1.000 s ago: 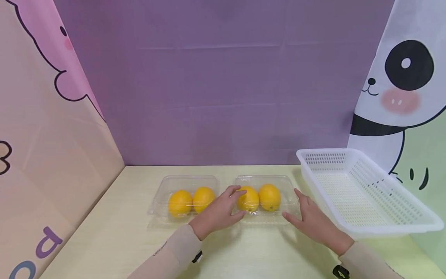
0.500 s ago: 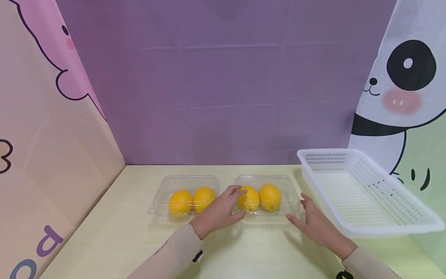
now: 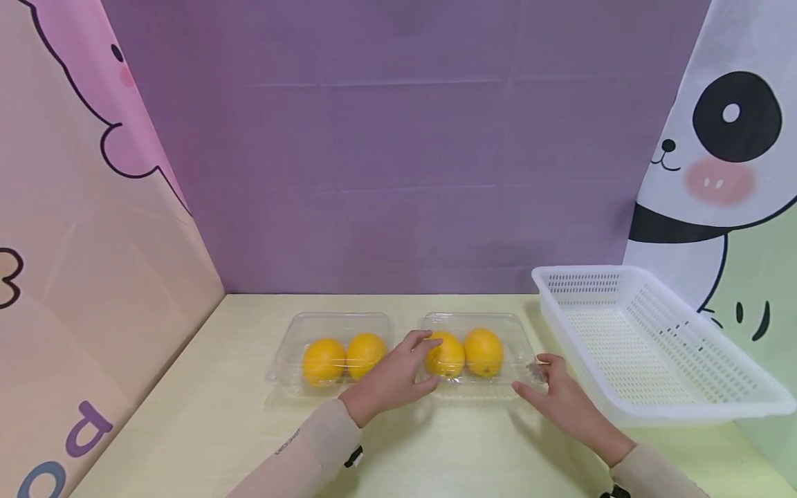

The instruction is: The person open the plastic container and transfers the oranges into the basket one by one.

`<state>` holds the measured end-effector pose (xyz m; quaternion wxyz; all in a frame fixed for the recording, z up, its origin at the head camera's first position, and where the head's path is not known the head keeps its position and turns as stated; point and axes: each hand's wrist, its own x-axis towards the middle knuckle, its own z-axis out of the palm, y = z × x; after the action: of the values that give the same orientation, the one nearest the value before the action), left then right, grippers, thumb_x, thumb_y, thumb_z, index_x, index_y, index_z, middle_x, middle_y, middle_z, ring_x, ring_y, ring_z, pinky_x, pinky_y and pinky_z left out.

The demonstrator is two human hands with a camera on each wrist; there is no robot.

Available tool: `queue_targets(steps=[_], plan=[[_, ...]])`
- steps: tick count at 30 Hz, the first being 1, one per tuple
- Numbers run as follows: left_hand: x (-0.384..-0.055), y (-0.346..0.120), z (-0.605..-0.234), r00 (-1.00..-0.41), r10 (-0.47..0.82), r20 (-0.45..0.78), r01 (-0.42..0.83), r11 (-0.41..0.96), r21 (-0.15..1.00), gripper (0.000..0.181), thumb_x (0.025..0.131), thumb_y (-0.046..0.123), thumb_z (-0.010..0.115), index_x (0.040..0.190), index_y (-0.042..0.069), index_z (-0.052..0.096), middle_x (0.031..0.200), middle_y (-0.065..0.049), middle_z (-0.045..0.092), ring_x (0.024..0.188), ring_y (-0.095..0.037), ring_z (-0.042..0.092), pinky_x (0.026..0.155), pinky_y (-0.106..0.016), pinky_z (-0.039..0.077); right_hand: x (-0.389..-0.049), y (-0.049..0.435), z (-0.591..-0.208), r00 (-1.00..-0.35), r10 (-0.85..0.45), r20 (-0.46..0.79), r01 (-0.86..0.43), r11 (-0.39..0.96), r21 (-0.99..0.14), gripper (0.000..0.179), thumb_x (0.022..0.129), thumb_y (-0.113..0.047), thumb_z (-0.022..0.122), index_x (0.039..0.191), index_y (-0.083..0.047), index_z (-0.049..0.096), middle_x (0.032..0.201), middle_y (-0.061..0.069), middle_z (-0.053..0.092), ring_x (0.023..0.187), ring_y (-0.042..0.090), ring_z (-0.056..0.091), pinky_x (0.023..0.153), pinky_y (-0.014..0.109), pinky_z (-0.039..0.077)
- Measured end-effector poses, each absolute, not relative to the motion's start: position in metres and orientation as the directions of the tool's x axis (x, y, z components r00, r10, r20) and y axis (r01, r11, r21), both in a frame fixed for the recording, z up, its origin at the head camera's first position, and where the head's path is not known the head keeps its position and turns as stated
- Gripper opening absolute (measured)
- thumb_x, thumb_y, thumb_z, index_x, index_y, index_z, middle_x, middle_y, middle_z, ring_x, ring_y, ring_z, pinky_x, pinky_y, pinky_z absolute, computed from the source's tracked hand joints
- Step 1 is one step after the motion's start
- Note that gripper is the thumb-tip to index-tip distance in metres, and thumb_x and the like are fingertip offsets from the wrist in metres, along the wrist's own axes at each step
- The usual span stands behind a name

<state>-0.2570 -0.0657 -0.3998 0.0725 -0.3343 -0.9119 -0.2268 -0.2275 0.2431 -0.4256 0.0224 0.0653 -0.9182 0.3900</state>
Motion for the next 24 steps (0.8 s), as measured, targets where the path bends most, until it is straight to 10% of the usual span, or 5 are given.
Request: queue_targets(steps=[24], plan=[[-0.259,-0.067,-0.398,-0.763,0.59,0.265,0.646,0.673,0.36,0.06,0.095,0.03,0.072,0.144,0.005,0.049,0.149,-0.015,0.042,0.119,-0.026,0.06,0.101,-0.033,0.049,-0.231,0.245,-0.435,-0.998,-0.059,0.038,-0.061,0.457,-0.888,0.066,0.095,-0.02,0.07,0.134,0.006,0.023,0.121,0.023,0.057,0.108,0.031,0.061,0.081,0.028,0.053]])
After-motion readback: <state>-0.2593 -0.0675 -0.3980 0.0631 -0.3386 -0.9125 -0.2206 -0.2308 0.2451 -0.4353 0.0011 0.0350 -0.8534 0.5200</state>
